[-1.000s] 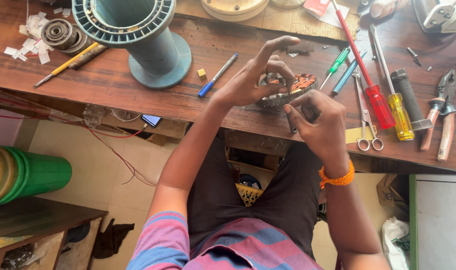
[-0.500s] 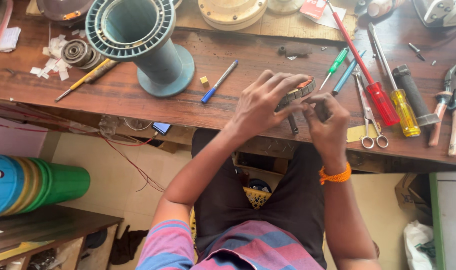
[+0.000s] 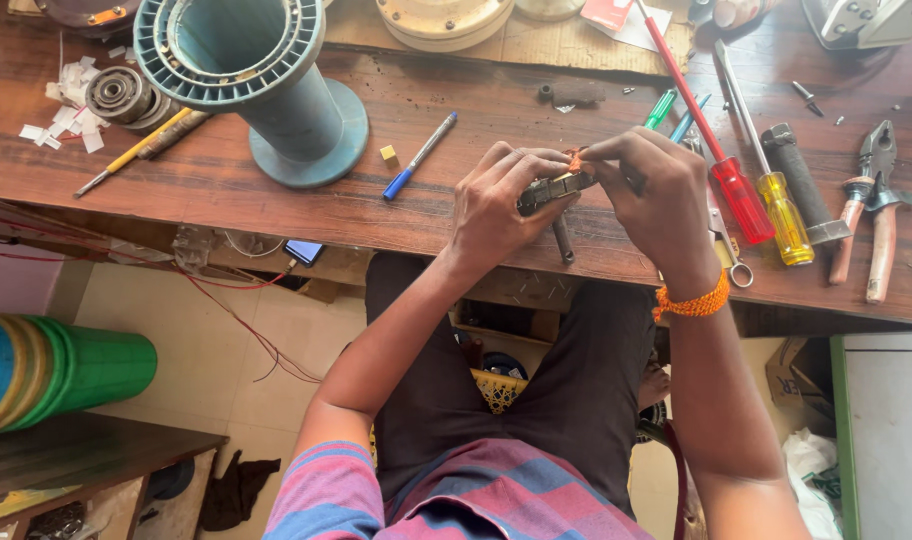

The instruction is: The person sits at a workbench reworking an electric motor armature, pressing and fitting small copper commutator segments and insulation pieces into slots around the rotor by hand, turning the armature to work around its circumference, and manipulating small components at the end.

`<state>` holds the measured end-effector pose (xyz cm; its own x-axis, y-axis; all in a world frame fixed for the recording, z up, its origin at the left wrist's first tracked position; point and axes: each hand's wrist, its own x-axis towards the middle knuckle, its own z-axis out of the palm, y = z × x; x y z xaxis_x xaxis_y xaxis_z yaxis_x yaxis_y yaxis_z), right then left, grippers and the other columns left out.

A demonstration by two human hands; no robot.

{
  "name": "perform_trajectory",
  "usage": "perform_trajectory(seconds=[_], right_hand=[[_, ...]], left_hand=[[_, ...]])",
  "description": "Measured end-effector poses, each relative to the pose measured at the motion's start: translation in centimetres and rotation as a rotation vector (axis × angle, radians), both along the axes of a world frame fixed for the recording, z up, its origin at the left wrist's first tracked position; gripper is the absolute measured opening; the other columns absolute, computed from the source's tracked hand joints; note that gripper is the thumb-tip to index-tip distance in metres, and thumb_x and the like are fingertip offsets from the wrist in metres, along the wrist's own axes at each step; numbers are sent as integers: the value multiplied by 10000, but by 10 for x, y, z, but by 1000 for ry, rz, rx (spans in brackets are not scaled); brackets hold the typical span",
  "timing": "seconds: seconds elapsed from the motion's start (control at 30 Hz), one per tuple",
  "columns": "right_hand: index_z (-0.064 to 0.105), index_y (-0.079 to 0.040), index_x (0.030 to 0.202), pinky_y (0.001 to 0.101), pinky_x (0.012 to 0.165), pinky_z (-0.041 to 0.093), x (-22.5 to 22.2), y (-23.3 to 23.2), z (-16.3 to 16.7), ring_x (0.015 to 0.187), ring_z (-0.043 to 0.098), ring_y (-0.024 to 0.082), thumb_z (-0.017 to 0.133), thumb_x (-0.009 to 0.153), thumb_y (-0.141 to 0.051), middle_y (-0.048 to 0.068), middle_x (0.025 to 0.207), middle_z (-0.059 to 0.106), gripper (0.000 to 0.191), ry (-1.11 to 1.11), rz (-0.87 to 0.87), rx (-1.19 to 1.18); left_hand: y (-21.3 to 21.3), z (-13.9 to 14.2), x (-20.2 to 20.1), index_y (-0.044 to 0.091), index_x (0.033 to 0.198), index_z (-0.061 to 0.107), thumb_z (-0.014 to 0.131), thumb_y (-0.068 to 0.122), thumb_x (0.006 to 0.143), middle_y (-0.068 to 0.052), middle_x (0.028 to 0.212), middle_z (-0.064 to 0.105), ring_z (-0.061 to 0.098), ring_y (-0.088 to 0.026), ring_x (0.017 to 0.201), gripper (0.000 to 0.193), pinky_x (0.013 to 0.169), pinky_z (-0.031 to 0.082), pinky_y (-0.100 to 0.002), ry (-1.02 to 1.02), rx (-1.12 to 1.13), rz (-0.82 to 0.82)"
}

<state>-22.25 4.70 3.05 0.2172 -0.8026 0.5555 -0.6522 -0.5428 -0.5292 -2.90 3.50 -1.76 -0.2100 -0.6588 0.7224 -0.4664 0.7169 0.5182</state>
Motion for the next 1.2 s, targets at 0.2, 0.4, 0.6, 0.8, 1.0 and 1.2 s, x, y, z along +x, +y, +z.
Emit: perform_trajectory(seconds=[0.2,0.4,0.6,0.8,1.0,1.2], right_hand=[[763,-50,1035,304,654,495,-1,-8,14,720,656,159,813,963,-74,77,883,721,91,92,70,6],[754,-50,1035,309,683,514,-2,-7,16,757,683,167,802,994,-95,78,915,730,77,76,61,-20],[757,-45,1012,315,681,529,13,-23,19,766,699,183,806,974,-109,87,909,734,89,84,74,-21],[738,-25,1029,301,663,522,23,-22,21,769,703,161,814,969,-89,92,936,744,116,27,60,-5],[736,-33,960,270,578,428,30,3,10,630,584,100,836,944,-89,50,757,666,116,-38,-30,83],[672,-15,965,234,544,335,42,40,-30,593,439,21,781,967,-49,-29,668,544,114,-265,-80,238]], left_hand=[[1,-1,-5,134,1056,702,874,234,848,39,1096,736,652,-169,926,289,839,575,-337,4,9,32],[4,-4,-10,110,1020,673,840,181,821,30,1112,723,652,-192,960,270,860,575,-353,60,10,71],[-8,-9,0,118,1139,506,864,244,825,-58,1100,699,680,-161,1004,493,871,582,-329,167,278,-171],[-39,-15,29,136,1322,285,752,188,986,-162,1205,736,678,-194,1159,577,1044,522,-329,687,847,-779],[-64,-18,34,134,1430,294,799,99,961,-61,1039,785,659,-153,1018,690,938,535,-308,313,472,-672],[-63,-14,46,146,1497,317,782,47,997,-1,1079,793,710,-135,1052,690,995,496,-314,131,232,-672]])
